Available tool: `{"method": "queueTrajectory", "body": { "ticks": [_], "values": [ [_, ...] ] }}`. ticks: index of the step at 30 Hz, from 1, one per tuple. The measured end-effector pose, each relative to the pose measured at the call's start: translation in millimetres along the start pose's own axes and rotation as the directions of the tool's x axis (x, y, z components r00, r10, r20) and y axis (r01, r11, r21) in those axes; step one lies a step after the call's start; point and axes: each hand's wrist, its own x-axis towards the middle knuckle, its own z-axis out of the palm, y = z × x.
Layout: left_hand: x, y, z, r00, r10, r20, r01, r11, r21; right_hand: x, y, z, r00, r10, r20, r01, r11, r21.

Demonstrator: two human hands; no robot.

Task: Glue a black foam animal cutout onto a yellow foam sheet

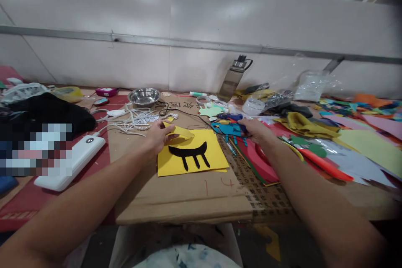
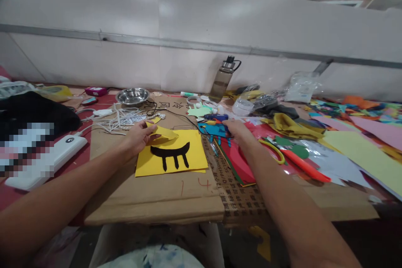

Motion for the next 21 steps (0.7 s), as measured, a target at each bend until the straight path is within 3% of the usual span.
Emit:
{"method": "queueTrajectory", "body": {
  "ticks": [5,10,15,18,21],
  "values": [
    [2,-3,-1.7,0.999,0.026,-0.022,-0.024,0.997,0.076,-19,-21,-1,0.993,-0.091,-0.072,0.109,0.946,0.305],
    [6,-8,-10.1,0.979,0.205,0.001,-0.194,0.925,0.328,-40,-48,8,0.986,-0.144,0.087,0.088,0.881,0.465],
    [7,-7,-16.7,0.947,0.309,0.083,-0.305,0.791,0.53,-58,-62,20,0.936,-0.224,0.272,0.044,0.84,0.542],
    [4,-4,-15.9,0.938,0.316,0.14,-0.332,0.708,0.623,-64,-58,26,0.927,-0.226,0.3,0.03,0.841,0.54],
    [1,-2,-14.0,0.961,0.232,0.151,-0.272,0.695,0.665,-65,-48,30,0.925,-0.207,0.317,-0.008,0.827,0.562]
  ]
}}
